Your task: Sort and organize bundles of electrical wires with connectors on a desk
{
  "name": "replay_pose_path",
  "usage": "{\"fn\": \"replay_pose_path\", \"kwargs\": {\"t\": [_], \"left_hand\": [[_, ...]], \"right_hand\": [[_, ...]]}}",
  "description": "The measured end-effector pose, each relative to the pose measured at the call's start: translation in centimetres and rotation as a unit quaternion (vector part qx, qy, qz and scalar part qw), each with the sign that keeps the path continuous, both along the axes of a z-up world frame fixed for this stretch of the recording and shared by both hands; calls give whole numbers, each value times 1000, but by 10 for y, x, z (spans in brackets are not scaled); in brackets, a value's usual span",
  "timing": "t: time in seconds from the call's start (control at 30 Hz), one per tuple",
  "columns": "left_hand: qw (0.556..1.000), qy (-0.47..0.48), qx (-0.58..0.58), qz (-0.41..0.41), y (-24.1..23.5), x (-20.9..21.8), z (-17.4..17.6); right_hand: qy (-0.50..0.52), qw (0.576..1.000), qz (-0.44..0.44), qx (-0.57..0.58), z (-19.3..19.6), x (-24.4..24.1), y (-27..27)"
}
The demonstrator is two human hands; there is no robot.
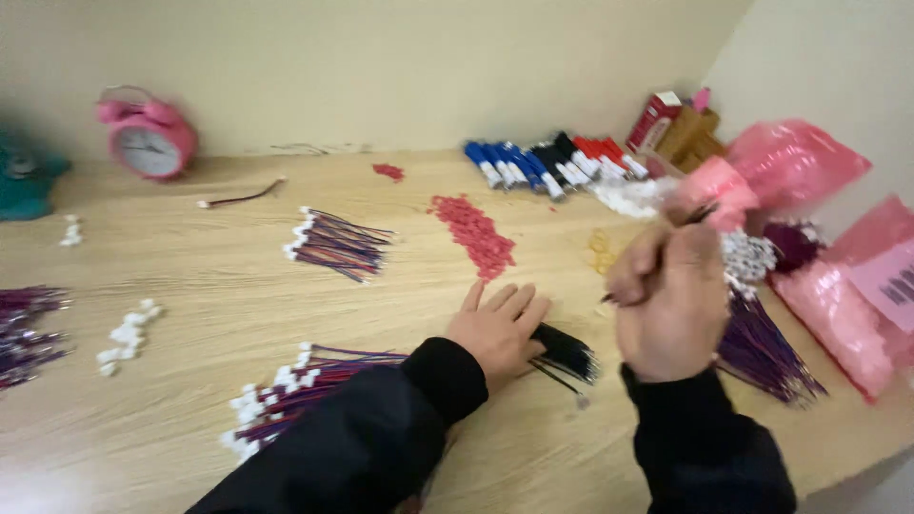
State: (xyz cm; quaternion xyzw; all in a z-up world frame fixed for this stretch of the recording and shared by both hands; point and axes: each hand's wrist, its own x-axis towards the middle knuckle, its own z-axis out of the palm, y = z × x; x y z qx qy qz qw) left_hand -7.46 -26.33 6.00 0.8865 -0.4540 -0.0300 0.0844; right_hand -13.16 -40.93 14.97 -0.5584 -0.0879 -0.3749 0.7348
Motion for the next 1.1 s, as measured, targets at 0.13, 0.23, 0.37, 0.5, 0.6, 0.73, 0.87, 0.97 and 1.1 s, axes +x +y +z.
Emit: {"fn": "replay_pose_path", "kwargs": {"t": [0.13,0.23,0.37,0.5,0.6,0.73,0.87,0.97,1.1], "left_hand": [[991,-94,-86,40,59,19,24],[976,-131,-150,91,132,50,19],[933,-173,-240,203,221,92,-29],[941,-272,-80,186,240,120,-58],[966,-195,-104,136,226,125,-49],[967,-202,-96,121,201,151,-35],[984,-124,-18,127,191,171,-15],[985,-84,-3,149,192,184,-20],[960,-159,-88,212,191,194,-60]], "right_hand": [[-43,993,106,6,-9,23,58],[-41,990,132,-2,-23,41,98],[-28,988,147,-34,-61,66,137],[22,976,131,-170,-115,90,134],[93,972,152,-156,-124,88,138],[199,951,185,-147,-103,87,145],[262,938,184,-130,-97,105,154],[263,938,159,-158,-70,120,166],[242,930,237,-145,-78,140,167]]}}
